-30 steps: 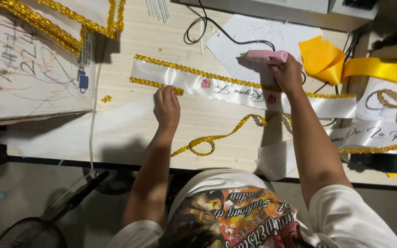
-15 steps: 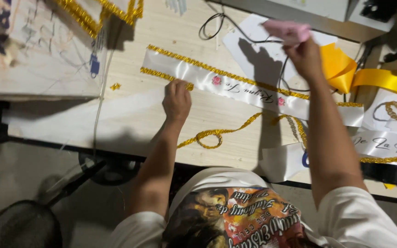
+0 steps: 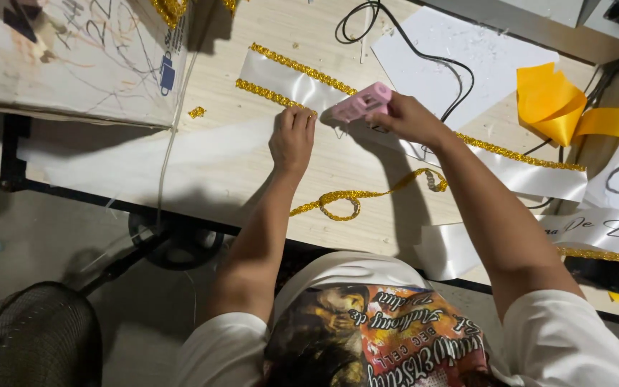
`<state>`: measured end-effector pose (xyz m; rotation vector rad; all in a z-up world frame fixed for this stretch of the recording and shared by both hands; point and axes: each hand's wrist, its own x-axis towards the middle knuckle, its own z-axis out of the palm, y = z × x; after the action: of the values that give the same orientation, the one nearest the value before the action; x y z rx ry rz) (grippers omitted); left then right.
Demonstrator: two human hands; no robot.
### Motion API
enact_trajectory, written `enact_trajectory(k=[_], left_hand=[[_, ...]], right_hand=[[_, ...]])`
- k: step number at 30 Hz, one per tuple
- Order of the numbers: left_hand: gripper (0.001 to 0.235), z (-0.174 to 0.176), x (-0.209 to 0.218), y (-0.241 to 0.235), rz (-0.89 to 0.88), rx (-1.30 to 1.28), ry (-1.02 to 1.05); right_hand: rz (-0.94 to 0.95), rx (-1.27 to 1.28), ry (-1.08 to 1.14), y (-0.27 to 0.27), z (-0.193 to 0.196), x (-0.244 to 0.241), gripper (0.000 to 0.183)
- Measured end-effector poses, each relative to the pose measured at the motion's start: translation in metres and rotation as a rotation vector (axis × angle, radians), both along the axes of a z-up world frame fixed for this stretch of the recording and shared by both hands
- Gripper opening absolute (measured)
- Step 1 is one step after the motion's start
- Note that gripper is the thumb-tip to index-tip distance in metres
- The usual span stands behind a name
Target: The person applies hot glue to a white sash and attaches a gold glittery trim along its edge. They use scissors to cut the trim to size and press it down to secure it in place.
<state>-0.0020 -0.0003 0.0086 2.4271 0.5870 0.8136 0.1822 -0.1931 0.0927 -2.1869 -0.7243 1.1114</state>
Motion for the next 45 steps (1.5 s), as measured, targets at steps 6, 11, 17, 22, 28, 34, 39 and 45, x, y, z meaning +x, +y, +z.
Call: enact_trajectory(k=[6, 11, 17, 22, 28, 34, 39, 45], left_hand=[[0.012, -0.003, 0.001, 0.000, 0.021, -0.018, 0.006], [0.013, -0.001, 0.000, -0.001, 0.018, -0.004, 0.035], [0.013, -0.005, 0.002, 0.000, 0.025, 0.007, 0.036], [0.011, -0.003, 0.001, -0.001, 0.034, -0.006, 0.035], [0.012, -0.005, 0.002, -0.001, 0.036, -0.005, 0.039], [0.012, -0.003, 0.001, -0.001, 0.036, -0.005, 0.039], [0.010, -0.003, 0.002, -0.001, 0.033, -0.011, 0.051], [0.009, -0.004, 0.002, -0.002, 0.032, -0.016, 0.047]], right_hand=[[0.010, 0.030, -0.040, 0.022, 0.004, -0.008, 0.045], [-0.011, -0.080, -0.061, 0.034, 0.011, -0.011, 0.040], [0.043, -0.094, -0.130, 0.041, 0.017, -0.014, 0.040], [0.044, -0.100, -0.148, 0.044, 0.021, -0.018, 0.041], [0.110, -0.128, -0.236, 0.048, 0.021, -0.019, 0.043], [0.102, -0.144, -0.228, 0.045, 0.014, -0.017, 0.046], [0.098, -0.134, -0.234, 0.046, 0.023, -0.018, 0.045], [0.074, -0.193, -0.187, 0.040, 0.025, -0.017, 0.043]])
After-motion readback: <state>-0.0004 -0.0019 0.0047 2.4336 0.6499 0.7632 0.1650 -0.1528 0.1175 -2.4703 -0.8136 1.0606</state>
